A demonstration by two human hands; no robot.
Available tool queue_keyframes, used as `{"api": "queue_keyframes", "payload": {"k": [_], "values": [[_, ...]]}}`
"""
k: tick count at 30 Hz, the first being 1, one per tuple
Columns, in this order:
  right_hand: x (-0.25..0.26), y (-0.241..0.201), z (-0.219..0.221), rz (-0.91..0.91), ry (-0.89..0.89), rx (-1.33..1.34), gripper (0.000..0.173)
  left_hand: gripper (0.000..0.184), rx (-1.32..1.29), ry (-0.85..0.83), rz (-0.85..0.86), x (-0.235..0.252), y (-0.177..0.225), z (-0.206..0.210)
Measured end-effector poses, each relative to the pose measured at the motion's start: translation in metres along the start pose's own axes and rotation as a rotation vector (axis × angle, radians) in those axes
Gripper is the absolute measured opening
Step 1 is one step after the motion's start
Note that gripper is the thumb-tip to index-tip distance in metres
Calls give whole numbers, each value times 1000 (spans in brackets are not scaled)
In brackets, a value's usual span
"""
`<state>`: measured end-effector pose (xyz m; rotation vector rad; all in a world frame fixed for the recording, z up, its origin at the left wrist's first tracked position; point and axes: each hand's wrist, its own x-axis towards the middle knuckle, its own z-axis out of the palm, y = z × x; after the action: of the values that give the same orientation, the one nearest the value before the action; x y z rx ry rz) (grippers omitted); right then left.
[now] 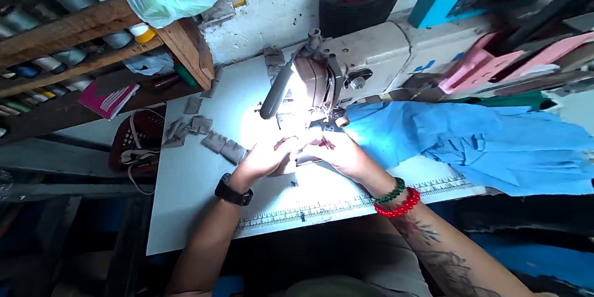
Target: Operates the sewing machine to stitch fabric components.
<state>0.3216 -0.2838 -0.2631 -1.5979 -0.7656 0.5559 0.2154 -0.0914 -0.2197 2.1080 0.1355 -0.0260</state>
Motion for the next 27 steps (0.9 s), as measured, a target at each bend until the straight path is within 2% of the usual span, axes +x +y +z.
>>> {"api": "queue_keyframes", "payload": {"k": [3,7,11,14,16,18,20,24,27], "values": [[-2,-2,1,17,-4,0,11,24,-194,-177,-159,4,3,5],[-3,-4,-3,90,-9,-63,14,16,-306,-104,-176,9,6,13],[-8,-5,-19,166,-95,-188,14,13,-90,-24,-190,26,-2,16],[-20,-1,-23,58,6,-562,18,24,243,47,-174,41,-13,22],[-28,1,-19,-8,62,-777,27,23,357,80,-177,47,-11,23],[-32,3,-14,-51,72,-891,32,23,402,77,-205,50,-3,21],[-33,6,-11,-117,81,-943,26,24,424,62,-210,53,3,17],[-33,9,-10,-183,77,-999,19,23,429,35,-125,68,-15,13],[-30,10,-10,-199,64,-1029,20,24,388,13,-159,70,-16,10]]}}
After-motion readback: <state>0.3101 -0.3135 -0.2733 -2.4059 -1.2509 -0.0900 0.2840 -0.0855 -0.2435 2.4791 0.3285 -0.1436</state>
